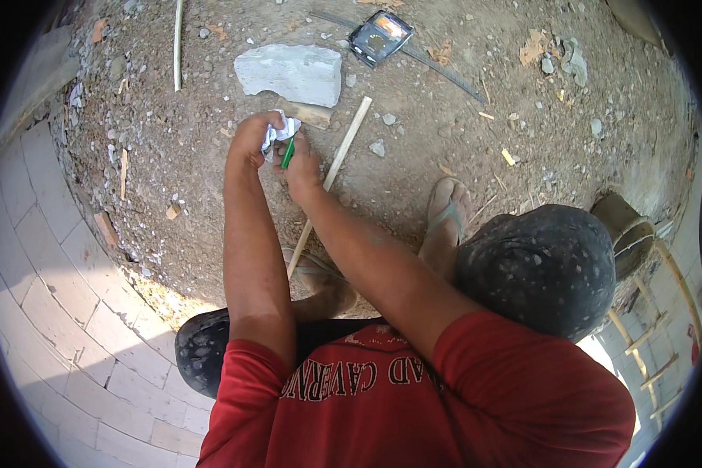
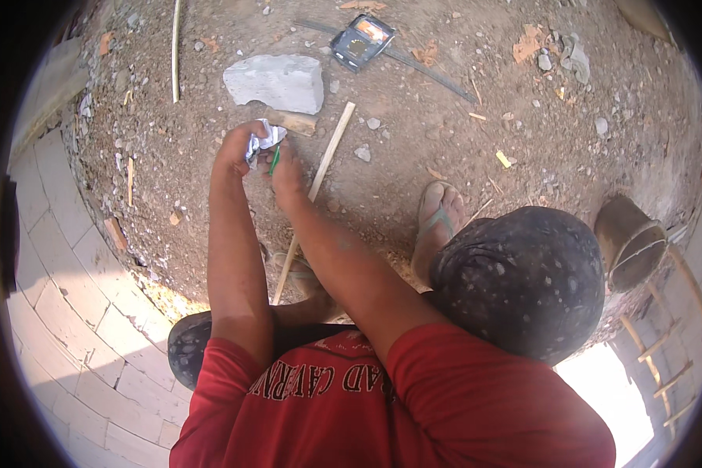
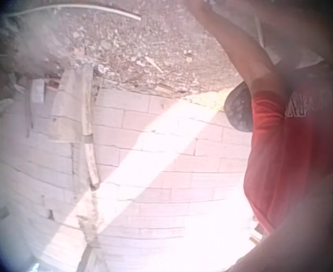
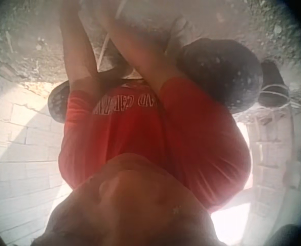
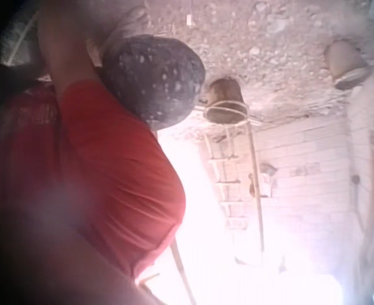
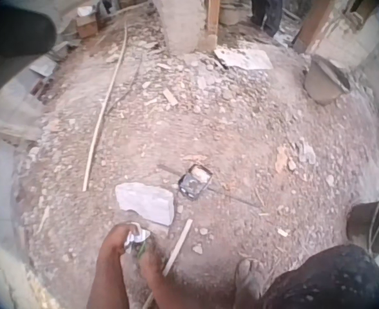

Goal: The person joins two lengths of white plastic piping by applying a substance from a small container to one end and then inserting it into the other pipe, pressing them together on the ground.

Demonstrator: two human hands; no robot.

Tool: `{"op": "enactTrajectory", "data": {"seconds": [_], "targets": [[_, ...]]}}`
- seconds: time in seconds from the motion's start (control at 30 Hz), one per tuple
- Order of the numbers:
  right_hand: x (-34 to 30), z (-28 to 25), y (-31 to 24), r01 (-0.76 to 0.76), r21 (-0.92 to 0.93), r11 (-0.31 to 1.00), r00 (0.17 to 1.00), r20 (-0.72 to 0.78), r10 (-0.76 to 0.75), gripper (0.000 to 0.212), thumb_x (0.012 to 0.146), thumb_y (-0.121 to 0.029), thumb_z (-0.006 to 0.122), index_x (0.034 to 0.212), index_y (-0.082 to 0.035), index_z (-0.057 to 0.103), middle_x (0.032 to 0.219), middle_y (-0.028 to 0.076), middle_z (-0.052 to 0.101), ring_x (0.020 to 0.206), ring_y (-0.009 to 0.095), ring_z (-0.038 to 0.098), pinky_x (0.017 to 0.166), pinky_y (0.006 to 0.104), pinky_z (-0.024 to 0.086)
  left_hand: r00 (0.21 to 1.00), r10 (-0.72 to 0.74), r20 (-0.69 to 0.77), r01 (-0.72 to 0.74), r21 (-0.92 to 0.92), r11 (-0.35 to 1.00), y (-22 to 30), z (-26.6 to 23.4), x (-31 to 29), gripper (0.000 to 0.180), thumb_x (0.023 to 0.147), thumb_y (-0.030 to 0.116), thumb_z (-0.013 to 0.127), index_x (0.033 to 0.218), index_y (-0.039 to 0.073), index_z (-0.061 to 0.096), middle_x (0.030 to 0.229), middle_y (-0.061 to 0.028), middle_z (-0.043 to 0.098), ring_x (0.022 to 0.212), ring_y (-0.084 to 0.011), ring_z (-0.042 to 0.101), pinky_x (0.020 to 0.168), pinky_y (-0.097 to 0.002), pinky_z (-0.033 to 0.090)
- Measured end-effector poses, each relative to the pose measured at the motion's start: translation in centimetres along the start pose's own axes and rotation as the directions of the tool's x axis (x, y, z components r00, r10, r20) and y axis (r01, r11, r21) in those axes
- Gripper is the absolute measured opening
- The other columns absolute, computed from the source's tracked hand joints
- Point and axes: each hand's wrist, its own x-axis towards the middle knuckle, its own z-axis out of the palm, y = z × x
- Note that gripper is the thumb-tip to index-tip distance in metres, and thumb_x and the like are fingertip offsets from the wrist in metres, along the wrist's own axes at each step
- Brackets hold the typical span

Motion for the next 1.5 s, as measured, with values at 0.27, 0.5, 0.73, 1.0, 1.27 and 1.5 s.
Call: {"op": "enactTrajectory", "data": {"seconds": [0.27, 0.5, 0.73, 1.0, 1.27, 1.5], "targets": [[-0.1, 0.2, 0.5, 0.039, -0.006, 0.999, 0.999, -0.007, -0.039, 0.042, 0.107, -0.042, 0.041, 0.095, -0.007, 0.06, 0.083, 0.006, 0.062, 0.067, 0.016, 0.062, 0.057, 0.0332, 0.054, 0.999, -0.001, 0.032, 0.0, 0.014, 1.0, 0.2, -0.4, -0.1, 0.027, 0.07, 0.018, 0.065, 0.09, 0.001, 0.069, 0.079, -0.0112, 0.068, 0.063, -0.0229, 0.062, 0.057, -0.0346, 0.051], [-0.8, -2.4, -1.3, 0.383, -0.898, 0.215, 0.916, 0.399, 0.036, 0.044, 0.101, -0.035, 0.05, 0.106, 0.006, 0.065, 0.102, 0.022, 0.071, 0.093, 0.038, 0.069, 0.086, 0.0481, 0.054, 0.999, 0.036, -0.029, -0.034, 0.088, 0.996, -0.1, -3.6, 0.1, 0.03, 0.067, 0.018, 0.066, 0.092, 0.002, 0.069, 0.088, -0.0103, 0.07, 0.074, -0.0238, 0.066, 0.062, -0.0346, 0.053], [-1.0, 1.9, -22.7, 0.765, -0.142, -0.629, 0.644, 0.13, 0.754, 0.04, 0.091, -0.021, 0.055, 0.123, -0.001, 0.069, 0.116, 0.024, 0.071, 0.105, 0.04, 0.069, 0.087, 0.0483, 0.055, 0.963, 0.265, 0.056, -0.27, 0.121, 0.955, 4.4, -0.7, -4.2, 0.056, 0.063, 0.012, 0.07, 0.118, 0.002, 0.065, 0.099, -0.012, 0.072, 0.084, -0.0222, 0.069, 0.069, -0.035, 0.055], [-0.9, -14.1, -32.0, 0.185, -0.977, -0.104, 0.956, 0.154, 0.249, 0.064, 0.095, -0.064, 0.051, 0.102, -0.003, 0.071, 0.088, 0.012, 0.068, 0.084, 0.03, 0.064, 0.078, 0.0399, 0.05, 0.745, 0.47, 0.473, -0.657, 0.639, 0.399, 4.8, 16.5, -3.2, 0.051, 0.067, 0.02, 0.078, 0.113, 0.005, 0.062, 0.105, -0.0165, 0.069, 0.1, -0.0323, 0.066, 0.088, -0.0386, 0.052], [-0.7, -19.8, -25.9, 0.166, -0.933, 0.319, 0.977, 0.2, 0.079, 0.059, 0.094, -0.06, 0.051, 0.078, -0.004, 0.06, 0.071, 0.003, 0.057, 0.063, 0.016, 0.051, 0.061, 0.0322, 0.043, 0.683, 0.329, 0.652, -0.655, 0.348, 0.671, 2.9, 17.6, 0.3, 0.047, 0.063, 0.002, 0.072, 0.109, 0.011, 0.067, 0.111, -0.0022, 0.068, 0.104, -0.017, 0.064, 0.094, -0.0303, 0.05], [-0.7, -22.2, -24.8, -0.119, -0.813, 0.571, 0.94, 0.094, 0.329, 0.045, 0.096, -0.048, 0.047, 0.08, -0.008, 0.06, 0.07, 0.001, 0.055, 0.061, 0.012, 0.047, 0.056, 0.0287, 0.039, 0.704, 0.076, 0.706, -0.527, 0.447, 0.723, 5.1, 19.2, 0.4, 0.05, 0.063, -0.003, 0.068, 0.111, 0.011, 0.068, 0.117, -0.0009, 0.068, 0.108, -0.0182, 0.063, 0.097, -0.033, 0.049]]}}
